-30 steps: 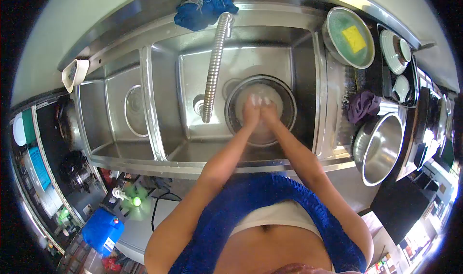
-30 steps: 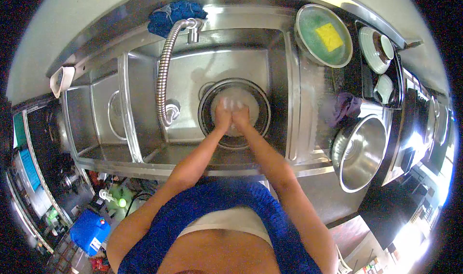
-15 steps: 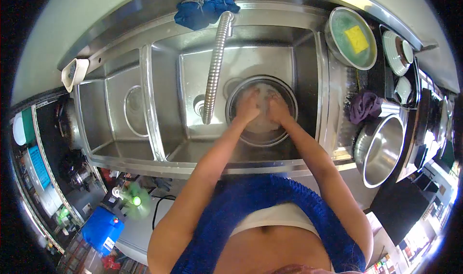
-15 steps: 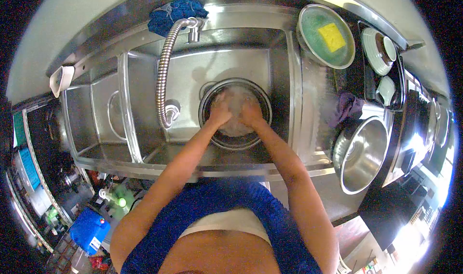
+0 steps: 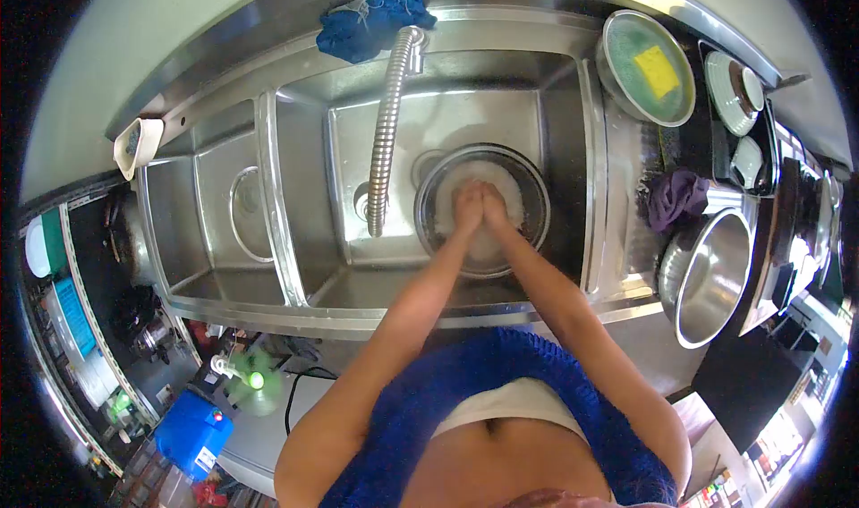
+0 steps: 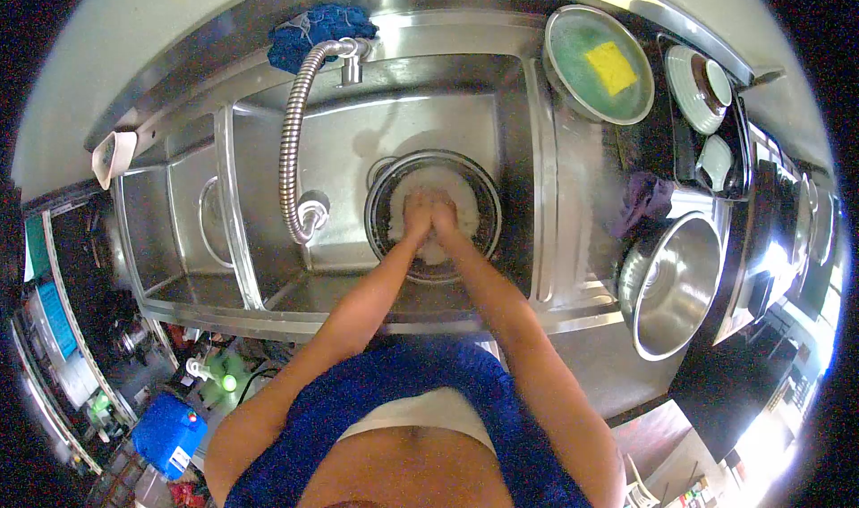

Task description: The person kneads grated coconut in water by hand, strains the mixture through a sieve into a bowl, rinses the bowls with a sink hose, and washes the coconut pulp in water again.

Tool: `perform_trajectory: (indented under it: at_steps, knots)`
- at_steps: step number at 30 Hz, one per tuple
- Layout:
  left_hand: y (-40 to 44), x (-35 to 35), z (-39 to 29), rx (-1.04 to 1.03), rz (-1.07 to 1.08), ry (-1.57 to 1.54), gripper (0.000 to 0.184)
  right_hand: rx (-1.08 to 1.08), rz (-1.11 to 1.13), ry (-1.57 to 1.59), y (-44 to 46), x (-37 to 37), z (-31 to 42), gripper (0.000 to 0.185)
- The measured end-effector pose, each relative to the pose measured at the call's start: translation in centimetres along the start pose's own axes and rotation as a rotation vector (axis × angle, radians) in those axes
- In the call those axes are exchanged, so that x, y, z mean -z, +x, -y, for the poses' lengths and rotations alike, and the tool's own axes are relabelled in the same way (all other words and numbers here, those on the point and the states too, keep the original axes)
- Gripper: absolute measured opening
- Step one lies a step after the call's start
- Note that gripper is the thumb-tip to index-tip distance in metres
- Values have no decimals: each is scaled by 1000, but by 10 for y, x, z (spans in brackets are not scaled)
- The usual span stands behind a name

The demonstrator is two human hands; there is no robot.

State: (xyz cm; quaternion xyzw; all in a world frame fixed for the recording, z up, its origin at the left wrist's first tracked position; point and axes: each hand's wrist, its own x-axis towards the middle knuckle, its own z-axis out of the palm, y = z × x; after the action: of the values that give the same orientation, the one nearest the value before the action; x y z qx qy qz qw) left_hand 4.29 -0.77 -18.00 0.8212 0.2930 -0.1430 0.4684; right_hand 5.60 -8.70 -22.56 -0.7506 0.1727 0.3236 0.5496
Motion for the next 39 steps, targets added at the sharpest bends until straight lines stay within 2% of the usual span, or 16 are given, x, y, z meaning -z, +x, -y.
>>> perform_trajectory:
  at_steps: [2,5,8,15,17,18,20,23,26,27,29,30,32,36,38,39]
  knots:
    - [-5,0,7,-161,-6,-499,30,5,42,380,-24,-1,16,42]
    - [-8,5,4,-160,-79,-290,25,-152,-46,570,-41,-2,42,42]
    - [-21,16,-18,-239,-200,-335,22,-231,-80,431,-77,12,94,44]
    - [-25,29,-16,-161,-110,-274,19,-239,-14,253,-61,4,65,43]
    - [-14,21,1,-396,-218,-125,16,131,-76,-61,-23,-6,3,36]
    - [-12,20,5,-389,-216,-124,16,125,-73,-63,-20,-1,5,36]
    - [-4,24,7,-358,-40,168,20,593,5,-985,-5,11,21,32]
    - [-17,56,-26,-530,-95,466,25,614,76,-535,33,28,-9,34]
    - [-10,55,-2,-639,-52,591,34,818,-244,-929,-13,48,28,37]
    - [-2,38,24,-642,-51,591,34,817,-247,-928,-18,51,22,37]
    - [15,-2,77,-422,-121,386,44,138,-15,-574,-19,57,-2,45]
    - [12,-3,70,-426,-119,383,44,138,-19,-575,-14,49,-13,45]
    - [0,5,46,266,21,-255,57,-298,-327,-305,-4,22,-29,57]
    - [7,-9,37,608,129,-815,58,-122,-179,-143,-1,-6,-41,59]
    - [24,-48,79,168,259,-138,70,-44,-40,-117,1,-9,-36,60]
    - [13,-34,61,171,259,-139,70,-2,28,-130,2,-9,-33,61]
